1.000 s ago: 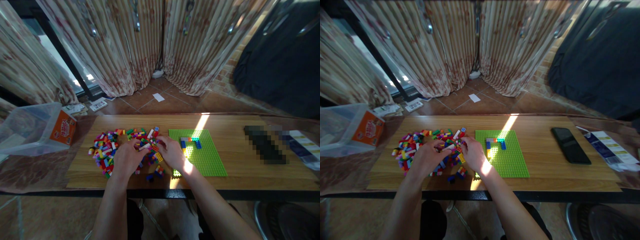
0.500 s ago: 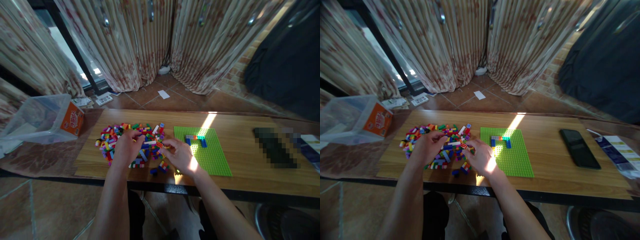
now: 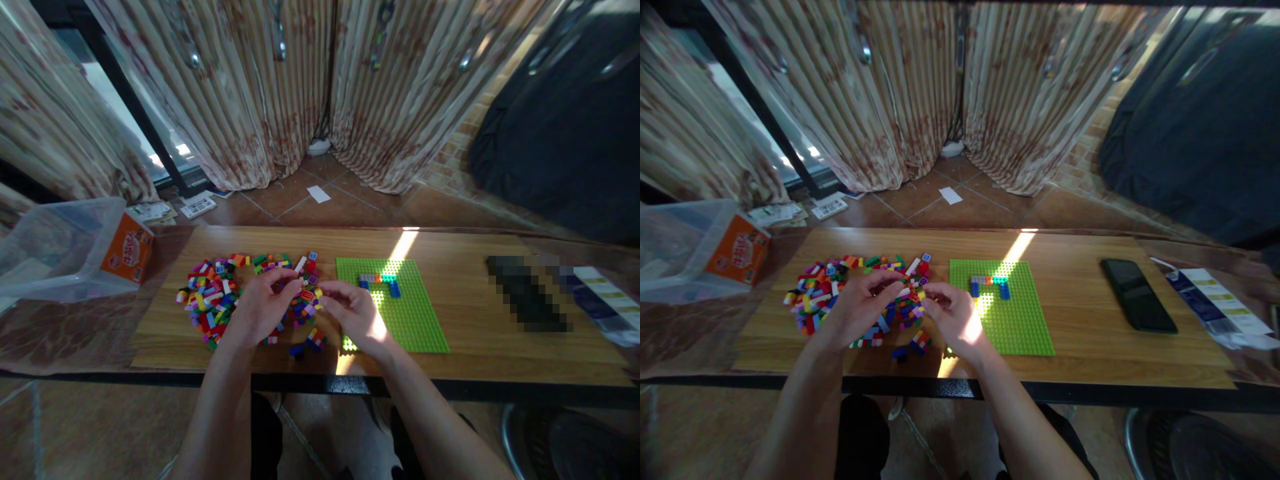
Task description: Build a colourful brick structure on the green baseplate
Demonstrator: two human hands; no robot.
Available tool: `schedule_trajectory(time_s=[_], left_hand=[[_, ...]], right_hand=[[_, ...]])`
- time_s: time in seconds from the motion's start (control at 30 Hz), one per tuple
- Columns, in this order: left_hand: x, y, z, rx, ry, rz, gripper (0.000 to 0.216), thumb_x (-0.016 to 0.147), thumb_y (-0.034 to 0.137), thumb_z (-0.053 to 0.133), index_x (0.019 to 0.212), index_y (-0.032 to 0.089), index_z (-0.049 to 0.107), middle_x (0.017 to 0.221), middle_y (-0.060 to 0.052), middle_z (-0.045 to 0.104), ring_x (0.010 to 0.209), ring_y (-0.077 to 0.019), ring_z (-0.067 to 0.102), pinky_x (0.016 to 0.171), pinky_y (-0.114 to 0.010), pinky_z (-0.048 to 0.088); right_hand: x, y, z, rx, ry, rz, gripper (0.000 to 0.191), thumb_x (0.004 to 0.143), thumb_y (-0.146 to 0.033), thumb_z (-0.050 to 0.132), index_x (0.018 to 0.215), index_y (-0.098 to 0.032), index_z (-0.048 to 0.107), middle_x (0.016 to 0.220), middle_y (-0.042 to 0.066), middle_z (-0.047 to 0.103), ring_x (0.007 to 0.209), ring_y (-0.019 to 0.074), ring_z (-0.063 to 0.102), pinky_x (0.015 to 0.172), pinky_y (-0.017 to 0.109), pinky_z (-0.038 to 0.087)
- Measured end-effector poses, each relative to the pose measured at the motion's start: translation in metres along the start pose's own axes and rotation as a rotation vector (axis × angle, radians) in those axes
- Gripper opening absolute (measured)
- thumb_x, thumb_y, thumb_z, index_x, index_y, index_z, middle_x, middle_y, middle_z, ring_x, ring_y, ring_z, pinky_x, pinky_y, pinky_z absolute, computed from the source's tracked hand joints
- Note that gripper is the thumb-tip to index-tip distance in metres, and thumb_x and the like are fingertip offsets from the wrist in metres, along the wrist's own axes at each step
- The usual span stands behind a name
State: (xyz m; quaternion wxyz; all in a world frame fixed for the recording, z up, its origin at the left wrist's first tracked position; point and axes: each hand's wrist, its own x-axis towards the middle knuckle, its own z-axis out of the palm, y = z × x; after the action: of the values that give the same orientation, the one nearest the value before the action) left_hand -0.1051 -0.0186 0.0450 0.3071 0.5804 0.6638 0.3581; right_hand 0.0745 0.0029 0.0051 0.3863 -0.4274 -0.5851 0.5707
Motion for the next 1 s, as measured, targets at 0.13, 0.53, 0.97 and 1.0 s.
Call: schedule_trajectory(time_s=[0.13, 0.53, 0.97, 1.0], left_hand=[[-0.004, 0.009, 0.011, -0.255, -0.205, -0.058, 0.030, 0.082, 0.041, 0.060, 0.099, 0.018, 0.068, 0.088, -0.006, 0.073, 0.073, -0.0169, 0.066, 0.061, -0.027, 0.051], [-0.002, 0.019, 0.027, -0.537, -0.205, -0.154, 0.016, 0.072, 0.030, 0.068, 0.078, 0.016, 0.064, 0.068, -0.001, 0.064, 0.057, -0.0103, 0.058, 0.054, -0.023, 0.047], [0.008, 0.001, 0.002, 0.233, 0.061, -0.060, 0.016, 0.072, 0.031, 0.058, 0.075, 0.021, 0.070, 0.074, -0.001, 0.072, 0.068, -0.0183, 0.064, 0.070, -0.029, 0.050], [0.009, 0.001, 0.000, 0.275, 0.064, -0.067, 0.017, 0.072, 0.031, 0.057, 0.076, 0.021, 0.070, 0.075, -0.001, 0.072, 0.069, -0.0187, 0.065, 0.071, -0.028, 0.050]], right_hand=[[0.002, -0.006, -0.001, 0.345, -0.004, 0.064, 0.033, 0.074, -0.039, 0.073, 0.102, -0.023, 0.069, 0.083, 0.002, 0.072, 0.068, 0.0142, 0.067, 0.062, 0.028, 0.054], [0.000, -0.011, -0.006, 0.528, -0.024, 0.130, 0.028, 0.074, -0.035, 0.074, 0.099, -0.022, 0.071, 0.077, 0.000, 0.071, 0.063, 0.0127, 0.065, 0.068, 0.031, 0.056], [-0.006, -0.015, -0.099, 0.203, 0.195, 0.061, 0.022, 0.077, -0.035, 0.066, 0.095, -0.022, 0.065, 0.085, 0.004, 0.067, 0.068, 0.0127, 0.060, 0.062, 0.029, 0.053], [-0.007, -0.012, -0.105, 0.149, 0.199, 0.055, 0.018, 0.076, -0.034, 0.068, 0.088, -0.021, 0.065, 0.079, 0.002, 0.066, 0.065, 0.0114, 0.058, 0.061, 0.028, 0.051]])
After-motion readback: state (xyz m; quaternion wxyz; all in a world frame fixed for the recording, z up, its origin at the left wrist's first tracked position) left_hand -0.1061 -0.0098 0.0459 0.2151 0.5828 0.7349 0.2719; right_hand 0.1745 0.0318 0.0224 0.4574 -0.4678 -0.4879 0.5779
